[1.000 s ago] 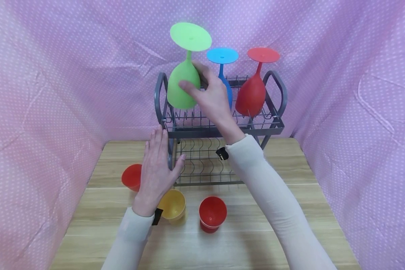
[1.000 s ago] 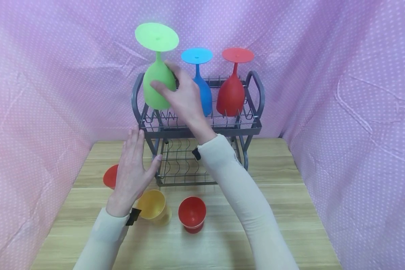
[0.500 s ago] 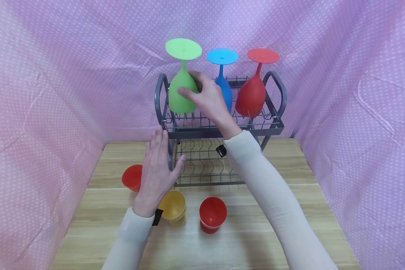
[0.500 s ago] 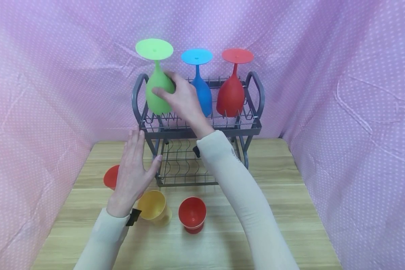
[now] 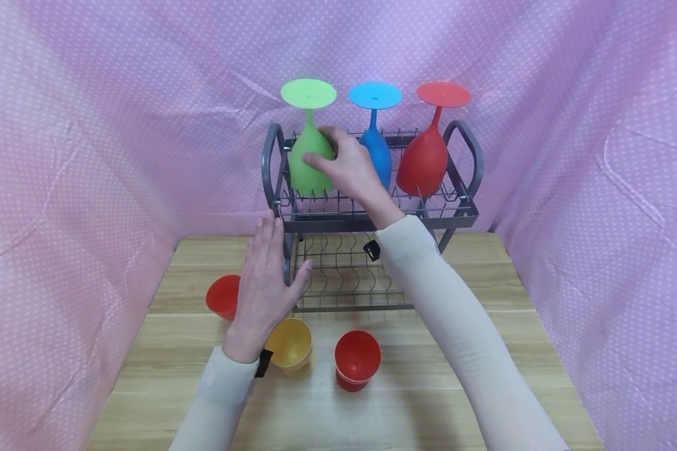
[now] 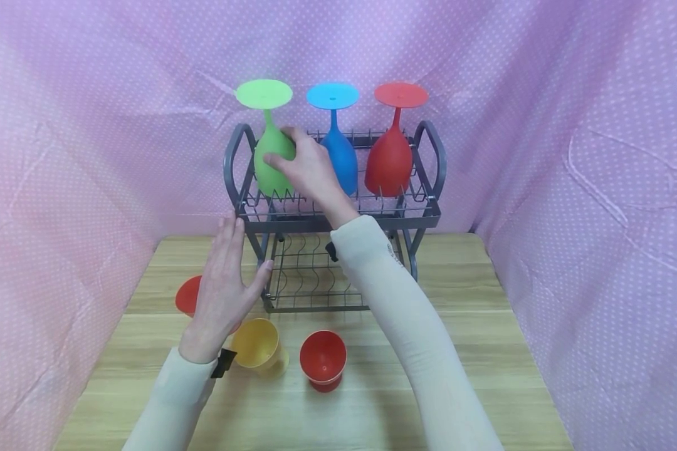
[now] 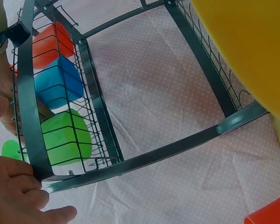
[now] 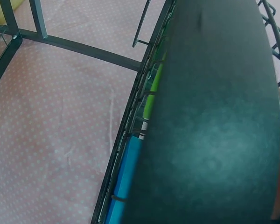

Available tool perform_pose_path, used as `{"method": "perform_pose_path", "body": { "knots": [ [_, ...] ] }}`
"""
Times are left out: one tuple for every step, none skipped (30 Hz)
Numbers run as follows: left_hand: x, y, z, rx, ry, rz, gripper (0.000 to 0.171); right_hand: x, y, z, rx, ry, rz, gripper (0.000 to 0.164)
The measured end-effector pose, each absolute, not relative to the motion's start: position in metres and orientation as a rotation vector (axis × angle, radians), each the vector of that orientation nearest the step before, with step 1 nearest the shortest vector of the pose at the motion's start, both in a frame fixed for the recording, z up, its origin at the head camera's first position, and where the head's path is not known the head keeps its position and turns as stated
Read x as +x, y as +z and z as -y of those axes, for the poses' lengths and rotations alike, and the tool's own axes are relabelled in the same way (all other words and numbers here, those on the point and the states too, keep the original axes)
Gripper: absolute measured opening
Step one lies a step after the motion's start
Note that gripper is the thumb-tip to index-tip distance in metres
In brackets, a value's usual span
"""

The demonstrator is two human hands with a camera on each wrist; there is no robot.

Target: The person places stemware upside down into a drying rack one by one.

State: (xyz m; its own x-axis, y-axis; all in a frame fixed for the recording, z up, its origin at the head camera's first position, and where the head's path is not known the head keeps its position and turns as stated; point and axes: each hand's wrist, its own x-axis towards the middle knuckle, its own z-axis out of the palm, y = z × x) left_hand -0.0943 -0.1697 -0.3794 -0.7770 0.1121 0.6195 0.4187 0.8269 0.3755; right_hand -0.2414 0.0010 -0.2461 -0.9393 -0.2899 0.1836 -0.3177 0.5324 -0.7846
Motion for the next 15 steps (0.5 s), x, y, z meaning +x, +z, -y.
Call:
{"method": "perform_pose_path", "body": {
  "knots": [
    [-0.0947,-0.3797,0.1698,-0.392,-0.678,2.405,0.081,-0.2421,-0.2463,-0.0009,0.546,1.402,2.733,0.069],
    [-0.0951,-0.3798,0.1698,-0.396,-0.677,2.401,0.081,-0.2428,-0.2464,-0.0008,0.551,1.397,2.742,0.069],
    [-0.0955,-0.38,0.1699,-0.397,-0.676,2.398,0.082,-0.2433,-0.2464,-0.0006,0.556,1.391,2.754,0.069],
    [-0.0958,-0.3802,0.1699,-0.399,-0.675,2.396,0.082,-0.2439,-0.2467,-0.0005,0.563,1.39,2.76,0.069],
    [-0.0959,-0.3803,0.1699,-0.398,-0.675,2.397,0.082,-0.2444,-0.2468,-0.0002,0.568,1.387,2.768,0.069],
    [-0.0957,-0.3804,0.17,-0.397,-0.676,2.399,0.082,-0.2447,-0.2468,0.0001,0.57,1.387,2.774,0.07],
    [-0.0957,-0.3801,0.1702,-0.398,-0.675,2.401,0.082,-0.2446,-0.2464,0.0004,0.568,1.386,2.78,0.07],
    [-0.0953,-0.3795,0.1705,-0.397,-0.676,2.404,0.082,-0.2444,-0.2461,0.0007,0.565,1.385,2.785,0.07],
    [-0.0949,-0.379,0.1708,-0.395,-0.678,2.409,0.082,-0.2442,-0.2458,0.001,0.562,1.386,2.79,0.07],
    [-0.0945,-0.3785,0.1711,-0.395,-0.68,2.413,0.082,-0.2439,-0.2456,0.0014,0.56,1.388,2.791,0.07],
    [-0.094,-0.3781,0.1713,-0.395,-0.68,2.414,0.081,-0.2436,-0.2454,0.0016,0.557,1.39,2.792,0.071],
    [-0.0938,-0.3777,0.1717,-0.395,-0.682,2.417,0.081,-0.2432,-0.2451,0.0018,0.554,1.393,2.791,0.071],
    [-0.0936,-0.3773,0.172,-0.394,-0.682,2.42,0.081,-0.2427,-0.2449,0.002,0.552,1.395,2.787,0.071],
    [-0.0934,-0.377,0.1723,-0.394,-0.683,2.422,0.081,-0.242,-0.2446,0.0021,0.551,1.398,2.781,0.071],
    [-0.0932,-0.3766,0.1727,-0.394,-0.684,2.426,0.081,-0.2412,-0.2441,0.0021,0.548,1.397,2.775,0.071]
  ]
}}
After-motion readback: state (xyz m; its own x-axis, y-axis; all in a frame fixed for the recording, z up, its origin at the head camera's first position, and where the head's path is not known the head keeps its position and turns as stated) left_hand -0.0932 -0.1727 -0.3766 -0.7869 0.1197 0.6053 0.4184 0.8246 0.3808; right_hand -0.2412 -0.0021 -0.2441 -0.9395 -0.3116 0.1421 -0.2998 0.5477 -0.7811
